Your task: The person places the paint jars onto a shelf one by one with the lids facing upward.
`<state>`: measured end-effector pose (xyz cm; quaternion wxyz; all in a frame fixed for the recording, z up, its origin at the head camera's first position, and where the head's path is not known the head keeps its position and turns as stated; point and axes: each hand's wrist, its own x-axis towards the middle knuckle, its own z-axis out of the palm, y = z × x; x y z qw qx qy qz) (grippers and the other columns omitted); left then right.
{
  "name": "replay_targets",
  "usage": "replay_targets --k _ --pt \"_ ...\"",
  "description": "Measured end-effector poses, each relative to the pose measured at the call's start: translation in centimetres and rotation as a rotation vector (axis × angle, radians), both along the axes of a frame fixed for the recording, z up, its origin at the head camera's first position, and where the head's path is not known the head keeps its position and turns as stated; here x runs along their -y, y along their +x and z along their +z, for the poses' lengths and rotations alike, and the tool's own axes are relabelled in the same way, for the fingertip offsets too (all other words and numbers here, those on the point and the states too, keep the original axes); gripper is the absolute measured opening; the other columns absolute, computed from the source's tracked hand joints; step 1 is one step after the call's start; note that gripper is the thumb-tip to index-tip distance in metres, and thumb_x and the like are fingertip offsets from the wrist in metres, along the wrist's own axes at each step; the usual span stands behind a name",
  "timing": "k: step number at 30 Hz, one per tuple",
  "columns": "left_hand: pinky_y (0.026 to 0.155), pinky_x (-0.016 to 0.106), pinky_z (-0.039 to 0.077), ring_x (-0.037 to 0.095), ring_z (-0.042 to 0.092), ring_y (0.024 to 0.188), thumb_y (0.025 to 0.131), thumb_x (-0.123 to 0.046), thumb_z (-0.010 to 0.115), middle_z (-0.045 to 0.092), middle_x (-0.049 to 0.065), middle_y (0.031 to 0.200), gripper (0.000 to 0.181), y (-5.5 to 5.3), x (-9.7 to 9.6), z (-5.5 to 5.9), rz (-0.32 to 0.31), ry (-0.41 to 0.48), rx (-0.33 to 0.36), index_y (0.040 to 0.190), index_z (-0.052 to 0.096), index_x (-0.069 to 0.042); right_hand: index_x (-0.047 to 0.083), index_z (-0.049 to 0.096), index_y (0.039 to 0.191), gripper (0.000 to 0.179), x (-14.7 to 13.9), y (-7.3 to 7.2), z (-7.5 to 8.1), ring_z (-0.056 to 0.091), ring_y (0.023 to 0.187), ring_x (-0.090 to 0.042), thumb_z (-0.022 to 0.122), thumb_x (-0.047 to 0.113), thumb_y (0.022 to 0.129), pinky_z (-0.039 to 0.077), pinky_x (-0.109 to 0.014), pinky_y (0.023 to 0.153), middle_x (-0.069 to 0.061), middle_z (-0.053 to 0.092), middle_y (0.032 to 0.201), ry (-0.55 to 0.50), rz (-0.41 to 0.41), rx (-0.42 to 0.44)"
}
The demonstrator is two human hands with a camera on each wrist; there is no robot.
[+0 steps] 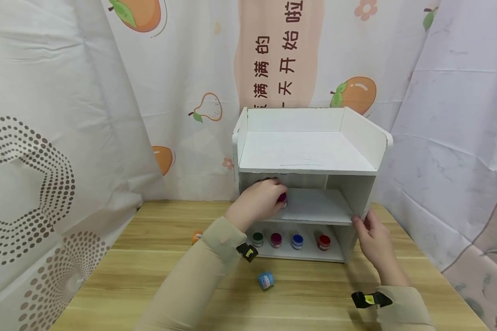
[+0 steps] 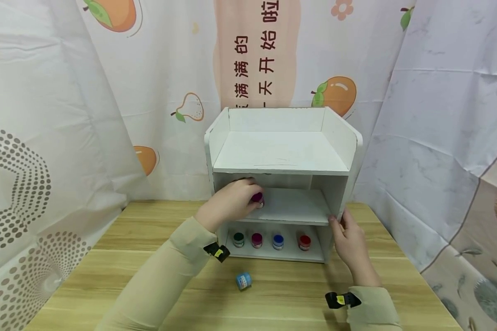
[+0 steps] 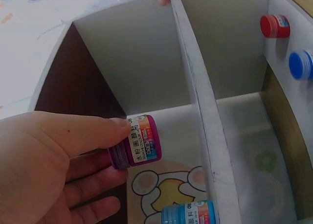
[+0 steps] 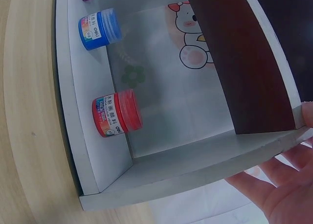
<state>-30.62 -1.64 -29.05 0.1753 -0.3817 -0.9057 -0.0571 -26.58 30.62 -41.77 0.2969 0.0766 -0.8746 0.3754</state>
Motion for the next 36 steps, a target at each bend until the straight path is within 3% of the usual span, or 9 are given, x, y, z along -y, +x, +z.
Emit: replay_targets --k 10,20,30,36 --pt "0.072 0.027 0.050 0.009 0.059 0.076 0.096 -0.018 0.068 0.063 -0.008 0.083 0.005 -1.4 -0.5 0.4 0.053 -0.008 0.116 0.091 0.069 -0.017 -0.001 0.053 0.135 0.037 0.3 0.0 0.3 0.061 0.113 -0.044 0.052 0.023 0.107 0.037 -0.003 0.078 -0.028 0.065 0.123 -0.007 0.007 -0.010" --pt "0.068 0.027 0.047 0.012 0.055 0.075 0.098 -0.023 0.067 0.061 -0.005 0.084 0.012 -2.4 -1.0 0.1 0.113 -0.069 0.188 0.087 0.067 -0.019 -0.001 0.053 0.137 0.038 0.3 0.0 0.3 0.061 0.114 -0.044 0.053 0.022 0.107 0.036 -0.002 0.079 -0.028 0.063 0.125 -0.019 0.017 -0.015" --pt "0.071 0.028 0.047 0.013 0.055 0.078 0.096 -0.024 0.068 0.058 -0.005 0.087 0.014 -2.6 -1.5 -0.4 0.126 -0.090 0.174 0.082 0.066 -0.021 -0.002 0.051 0.139 0.041 0.2 0.1 0.2 0.060 0.116 -0.044 0.052 0.023 0.107 0.035 -0.002 0.080 -0.029 0.063 0.127 -0.018 0.009 0.006" --pt "0.089 0.034 0.044 0.012 0.054 0.080 0.095 -0.024 0.067 0.058 -0.007 0.086 0.015 -2.9 -1.7 -0.8 0.131 -0.097 0.141 0.080 0.066 -0.022 -0.002 0.052 0.138 0.040 0.2 0.1 0.3 0.060 0.116 -0.044 0.053 0.022 0.107 0.035 -0.001 0.080 -0.029 0.063 0.126 -0.032 0.019 -0.001"
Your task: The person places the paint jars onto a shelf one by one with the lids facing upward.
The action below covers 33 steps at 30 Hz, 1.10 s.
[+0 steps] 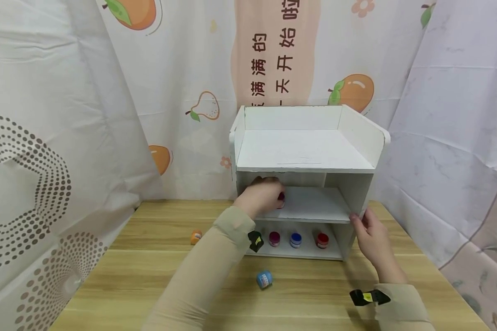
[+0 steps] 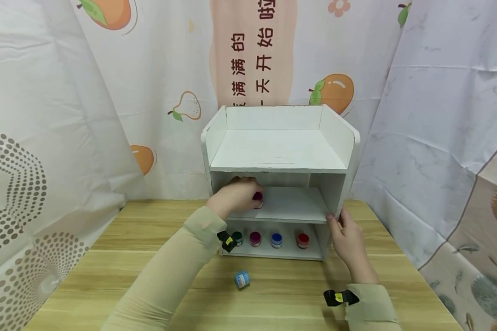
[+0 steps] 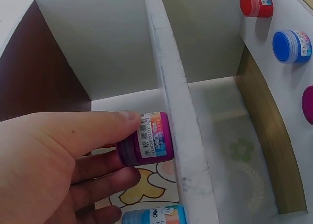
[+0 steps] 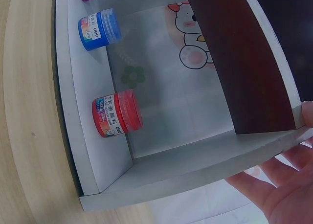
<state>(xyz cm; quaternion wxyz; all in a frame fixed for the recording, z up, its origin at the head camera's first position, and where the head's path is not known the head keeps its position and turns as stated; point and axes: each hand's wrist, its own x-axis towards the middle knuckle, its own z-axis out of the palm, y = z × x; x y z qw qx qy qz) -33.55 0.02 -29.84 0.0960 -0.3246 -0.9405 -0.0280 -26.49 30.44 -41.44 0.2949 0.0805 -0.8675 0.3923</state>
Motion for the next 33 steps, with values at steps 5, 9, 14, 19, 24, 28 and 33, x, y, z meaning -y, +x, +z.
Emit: replay_targets --k 5,9,14,19,24,28,33 --pt "0.096 0.037 0.042 0.012 0.052 0.083 0.096 -0.026 0.067 0.057 -0.007 0.088 0.016 -0.3 -0.2 -0.3 0.014 -0.004 -0.014 0.081 0.065 -0.022 -0.003 0.051 0.139 0.040 -0.1 0.0 0.0 0.060 0.115 -0.045 0.053 0.021 0.107 0.035 -0.001 0.079 -0.030 0.062 0.126 0.001 0.007 0.000" --pt "0.095 0.038 0.042 0.013 0.053 0.083 0.097 -0.026 0.065 0.058 -0.007 0.088 0.015 -0.2 -0.3 -0.3 0.013 -0.004 -0.022 0.083 0.065 -0.021 -0.003 0.050 0.140 0.040 0.0 0.0 0.0 0.060 0.116 -0.044 0.053 0.021 0.107 0.035 -0.001 0.080 -0.030 0.062 0.127 -0.002 0.004 0.001" --pt "0.092 0.036 0.043 0.013 0.052 0.083 0.096 -0.026 0.066 0.057 -0.006 0.090 0.009 0.0 -0.1 -0.1 -0.003 0.005 -0.034 0.088 0.065 -0.021 -0.002 0.051 0.139 0.040 0.0 0.0 0.1 0.060 0.116 -0.044 0.053 0.022 0.107 0.034 -0.001 0.080 -0.029 0.062 0.127 0.002 0.004 0.001" --pt "0.092 0.037 0.045 0.012 0.053 0.086 0.096 -0.031 0.067 0.057 -0.007 0.094 0.013 0.3 0.1 0.5 -0.033 0.024 -0.042 0.104 0.069 -0.021 -0.003 0.052 0.138 0.039 0.0 0.1 0.0 0.060 0.115 -0.044 0.053 0.021 0.107 0.035 -0.001 0.080 -0.029 0.063 0.125 0.000 0.003 -0.006" --pt "0.083 0.032 0.048 0.011 0.057 0.087 0.097 -0.035 0.068 0.063 -0.006 0.099 0.026 1.0 0.2 1.0 -0.068 0.021 -0.070 0.116 0.072 -0.018 -0.003 0.052 0.138 0.039 0.0 0.0 0.0 0.060 0.115 -0.043 0.053 0.021 0.107 0.035 -0.001 0.080 -0.029 0.063 0.126 -0.005 0.005 -0.008" --pt "0.084 0.033 0.049 0.010 0.058 0.089 0.097 -0.040 0.068 0.064 -0.005 0.107 0.031 1.9 0.5 1.2 -0.091 0.008 -0.132 0.119 0.072 -0.018 -0.002 0.051 0.141 0.041 0.0 0.0 0.0 0.059 0.117 -0.045 0.053 0.021 0.107 0.035 -0.001 0.080 -0.030 0.061 0.128 -0.006 0.005 -0.001" --pt "0.093 0.036 0.049 0.013 0.060 0.101 0.097 -0.042 0.068 0.064 -0.003 0.115 0.036 3.2 1.2 1.0 -0.118 0.028 -0.167 0.125 0.071 -0.018 -0.002 0.051 0.140 0.041 0.0 -0.1 0.0 0.060 0.116 -0.045 0.053 0.022 0.107 0.035 -0.001 0.079 -0.030 0.062 0.127 -0.006 -0.002 0.002"
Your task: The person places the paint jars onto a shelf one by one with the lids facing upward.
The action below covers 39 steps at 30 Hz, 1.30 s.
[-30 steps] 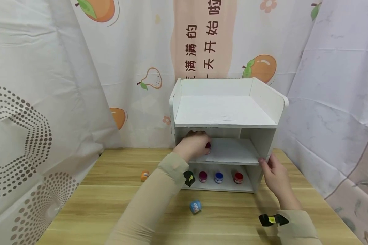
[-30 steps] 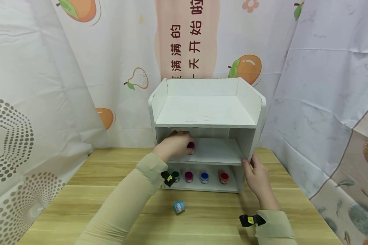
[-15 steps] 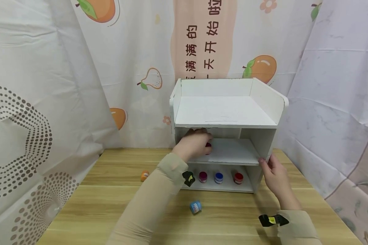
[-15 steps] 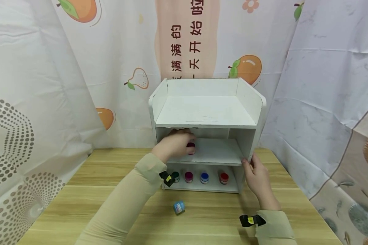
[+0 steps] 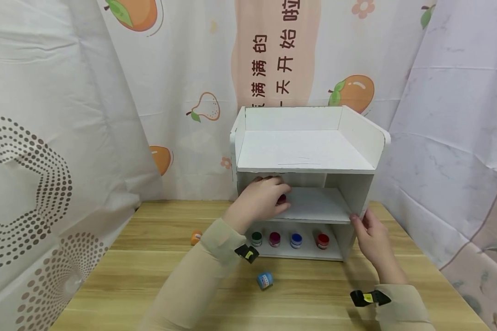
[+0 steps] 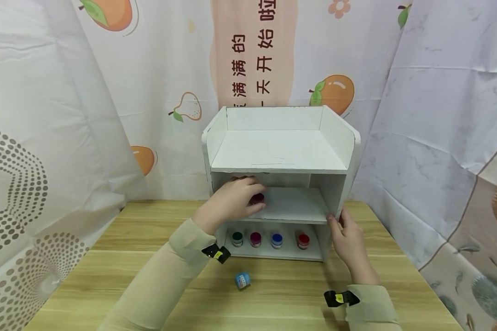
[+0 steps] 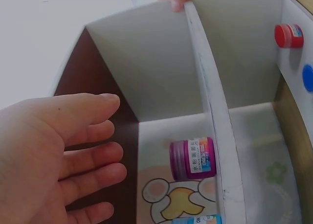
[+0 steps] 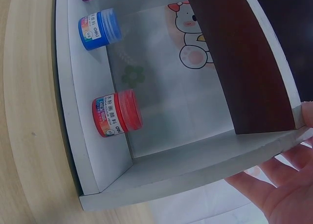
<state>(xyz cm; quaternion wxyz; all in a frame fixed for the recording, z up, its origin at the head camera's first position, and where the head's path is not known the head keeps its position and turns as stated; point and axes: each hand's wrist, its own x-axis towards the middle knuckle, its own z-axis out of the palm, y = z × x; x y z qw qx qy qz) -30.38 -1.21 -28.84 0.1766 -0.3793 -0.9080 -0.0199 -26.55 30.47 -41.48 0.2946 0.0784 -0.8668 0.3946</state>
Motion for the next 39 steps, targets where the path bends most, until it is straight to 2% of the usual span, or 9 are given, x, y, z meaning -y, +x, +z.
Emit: replay_targets --k 5,11,17,23,27,39 --pt "0.090 0.035 0.050 0.014 0.061 0.100 0.097 -0.038 0.070 0.064 -0.002 0.114 0.034 1.2 1.2 -0.5 -0.084 0.065 -0.055 0.124 0.071 -0.018 -0.002 0.050 0.141 0.042 0.0 0.0 0.0 0.059 0.117 -0.045 0.052 0.024 0.108 0.035 -0.001 0.079 -0.030 0.062 0.128 0.010 0.001 0.008" --pt "0.085 0.033 0.050 0.015 0.062 0.096 0.096 -0.032 0.072 0.065 -0.003 0.109 0.024 2.3 2.7 -1.8 -0.199 0.196 -0.128 0.115 0.073 -0.017 -0.002 0.049 0.141 0.043 0.0 0.0 0.0 0.059 0.116 -0.046 0.051 0.026 0.108 0.036 -0.003 0.079 -0.030 0.062 0.128 0.029 -0.006 0.010" --pt "0.087 0.035 0.052 0.018 0.063 0.102 0.094 -0.029 0.075 0.067 -0.001 0.112 0.025 3.0 3.7 -3.2 -0.216 0.276 -0.122 0.115 0.074 -0.016 -0.001 0.051 0.139 0.043 -0.1 -0.1 -0.1 0.059 0.117 -0.046 0.050 0.028 0.108 0.034 -0.003 0.080 -0.030 0.062 0.128 0.034 -0.022 0.012" --pt "0.085 0.035 0.053 0.018 0.064 0.097 0.091 -0.022 0.078 0.068 0.000 0.107 0.024 3.5 4.6 -4.1 -0.266 0.374 -0.158 0.112 0.075 -0.011 -0.001 0.053 0.137 0.041 0.0 -0.1 -0.3 0.062 0.113 -0.043 0.052 0.026 0.107 0.035 -0.002 0.079 -0.028 0.064 0.125 0.046 -0.041 -0.013" --pt "0.085 0.034 0.052 0.017 0.063 0.096 0.092 -0.022 0.077 0.068 0.000 0.106 0.023 3.8 5.3 -4.7 -0.257 0.404 -0.162 0.111 0.075 -0.010 -0.001 0.054 0.137 0.039 0.0 -0.2 -0.3 0.062 0.112 -0.042 0.053 0.025 0.107 0.036 -0.002 0.079 -0.027 0.065 0.124 0.044 -0.040 -0.027" --pt "0.086 0.033 0.053 0.017 0.064 0.098 0.093 -0.029 0.076 0.069 -0.001 0.110 0.026 4.5 6.3 -6.9 -0.163 0.403 -0.092 0.112 0.075 -0.012 -0.002 0.051 0.139 0.041 -0.1 -0.3 -0.5 0.061 0.113 -0.046 0.051 0.024 0.108 0.035 -0.002 0.078 -0.031 0.063 0.125 0.038 -0.022 -0.025"
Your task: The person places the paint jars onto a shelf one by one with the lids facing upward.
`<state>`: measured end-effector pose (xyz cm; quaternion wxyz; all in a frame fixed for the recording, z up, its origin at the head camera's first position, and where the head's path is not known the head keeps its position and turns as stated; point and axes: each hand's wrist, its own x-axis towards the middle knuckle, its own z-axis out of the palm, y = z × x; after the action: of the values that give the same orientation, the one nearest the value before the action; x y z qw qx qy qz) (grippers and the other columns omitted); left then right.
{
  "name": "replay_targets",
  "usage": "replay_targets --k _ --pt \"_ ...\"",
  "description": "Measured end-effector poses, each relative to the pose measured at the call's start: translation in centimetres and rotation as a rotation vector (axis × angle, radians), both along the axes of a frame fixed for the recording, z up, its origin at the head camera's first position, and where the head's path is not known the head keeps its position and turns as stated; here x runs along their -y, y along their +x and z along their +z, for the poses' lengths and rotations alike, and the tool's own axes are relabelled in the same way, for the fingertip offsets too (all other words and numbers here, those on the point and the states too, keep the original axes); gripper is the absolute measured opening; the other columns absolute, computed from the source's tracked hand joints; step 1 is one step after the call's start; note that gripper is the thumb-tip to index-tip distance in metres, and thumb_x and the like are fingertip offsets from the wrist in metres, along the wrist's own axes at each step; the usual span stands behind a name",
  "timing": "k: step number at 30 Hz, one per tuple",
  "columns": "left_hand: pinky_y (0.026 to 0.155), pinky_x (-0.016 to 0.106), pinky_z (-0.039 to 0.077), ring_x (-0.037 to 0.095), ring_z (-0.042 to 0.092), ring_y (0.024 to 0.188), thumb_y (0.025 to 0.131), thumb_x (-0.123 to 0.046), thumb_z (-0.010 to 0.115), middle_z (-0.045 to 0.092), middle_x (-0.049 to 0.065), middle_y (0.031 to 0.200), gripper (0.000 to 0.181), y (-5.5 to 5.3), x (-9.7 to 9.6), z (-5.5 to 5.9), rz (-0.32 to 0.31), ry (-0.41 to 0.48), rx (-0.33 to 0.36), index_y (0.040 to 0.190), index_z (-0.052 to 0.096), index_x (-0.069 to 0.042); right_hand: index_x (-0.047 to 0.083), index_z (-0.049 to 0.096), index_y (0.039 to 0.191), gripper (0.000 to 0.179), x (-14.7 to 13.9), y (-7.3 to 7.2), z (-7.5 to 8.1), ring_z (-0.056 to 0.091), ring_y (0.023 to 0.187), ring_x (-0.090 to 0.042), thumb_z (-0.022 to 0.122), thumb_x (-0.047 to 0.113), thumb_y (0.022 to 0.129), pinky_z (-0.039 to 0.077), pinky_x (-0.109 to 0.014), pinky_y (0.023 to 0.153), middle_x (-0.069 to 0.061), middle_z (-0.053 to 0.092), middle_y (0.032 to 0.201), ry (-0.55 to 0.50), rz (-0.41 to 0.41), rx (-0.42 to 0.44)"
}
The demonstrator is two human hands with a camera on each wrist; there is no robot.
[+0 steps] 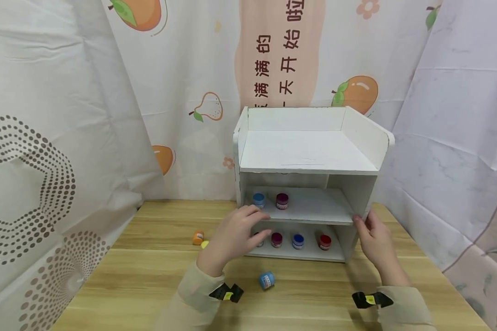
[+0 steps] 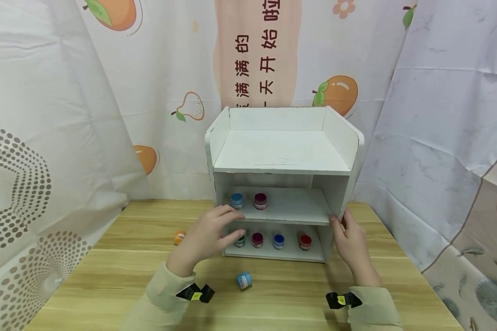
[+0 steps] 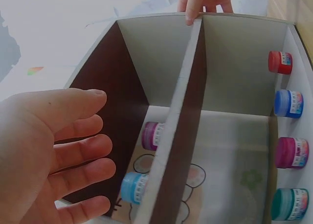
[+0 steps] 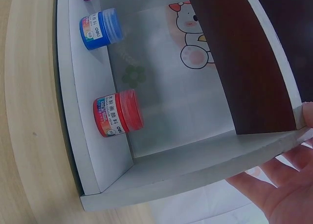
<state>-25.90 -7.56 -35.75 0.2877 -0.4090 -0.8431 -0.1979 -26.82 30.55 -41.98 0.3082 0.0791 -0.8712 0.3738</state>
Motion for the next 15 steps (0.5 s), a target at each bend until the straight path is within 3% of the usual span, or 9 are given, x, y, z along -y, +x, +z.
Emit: replay_targets --k 8,11,15 --pt "0.086 0.033 0.055 0.015 0.065 0.099 0.091 -0.029 0.079 0.069 -0.002 0.110 0.027 -0.3 0.4 -1.8 0.021 0.025 0.013 0.113 0.075 -0.015 -0.002 0.050 0.142 0.043 0.1 0.0 0.0 0.061 0.114 -0.042 0.051 0.025 0.108 0.036 -0.002 0.079 -0.030 0.063 0.127 -0.008 0.012 0.012" --pt "0.085 0.033 0.055 0.015 0.065 0.098 0.091 -0.029 0.079 0.069 -0.001 0.109 0.027 -0.3 0.5 -2.2 0.022 0.026 0.025 0.113 0.075 -0.014 -0.002 0.052 0.140 0.042 0.0 0.0 -0.1 0.062 0.111 -0.015 0.052 0.024 0.107 0.037 -0.002 0.079 -0.028 0.064 0.125 -0.007 0.003 0.000" --pt "0.082 0.033 0.055 0.014 0.064 0.093 0.091 -0.031 0.078 0.069 -0.001 0.108 0.028 -0.2 0.4 -2.3 0.046 -0.001 0.039 0.113 0.074 -0.014 -0.001 0.053 0.140 0.041 -0.1 0.0 -0.1 0.048 0.104 0.016 0.053 0.023 0.107 0.038 -0.003 0.079 -0.026 0.065 0.124 -0.008 0.002 -0.013"
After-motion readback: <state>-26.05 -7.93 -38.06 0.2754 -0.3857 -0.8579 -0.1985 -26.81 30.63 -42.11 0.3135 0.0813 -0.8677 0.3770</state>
